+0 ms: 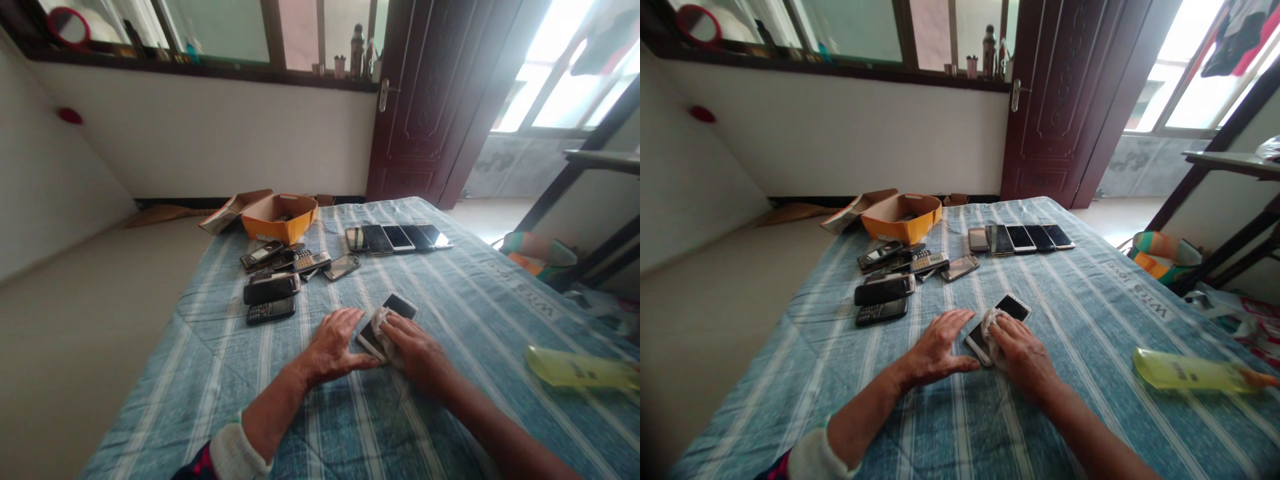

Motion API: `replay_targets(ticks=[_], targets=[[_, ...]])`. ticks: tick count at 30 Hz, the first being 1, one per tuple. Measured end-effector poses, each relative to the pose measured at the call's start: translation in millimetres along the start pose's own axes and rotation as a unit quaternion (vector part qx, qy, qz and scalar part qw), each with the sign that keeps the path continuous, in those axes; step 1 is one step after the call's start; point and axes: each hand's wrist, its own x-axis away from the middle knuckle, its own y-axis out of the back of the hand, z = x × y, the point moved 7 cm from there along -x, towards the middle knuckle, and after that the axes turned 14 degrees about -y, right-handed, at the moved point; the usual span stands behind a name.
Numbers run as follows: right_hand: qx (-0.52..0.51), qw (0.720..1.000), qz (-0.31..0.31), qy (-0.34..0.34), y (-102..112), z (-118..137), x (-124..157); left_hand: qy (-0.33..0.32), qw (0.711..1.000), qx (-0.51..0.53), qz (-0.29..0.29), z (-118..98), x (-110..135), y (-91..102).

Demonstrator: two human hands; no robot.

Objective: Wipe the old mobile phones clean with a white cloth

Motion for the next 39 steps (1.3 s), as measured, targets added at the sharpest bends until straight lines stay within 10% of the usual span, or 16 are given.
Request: replay_targets(ticks=[6,14,27,39], targets=[[0.027,0.994,-0.058,-0.085,-2,-37,-9,0.063,0.993,-0.091,-0.031,-20,-7,-12.2],[-0.079,0.997,-0.011,-0.001,-6,15,11,0.072,0.988,-0.119,-0.072,-34,-9,-12.7],[-0.119,0.990,0.075,0.022,-18,51,-42,0.040,0.990,-0.091,-0.103,3,-2,-1.2],[-0.007,0.989,-0.039,-0.145,-16,-47,-54,0.027,0.991,-0.050,-0.123,3,-1,-1.8]])
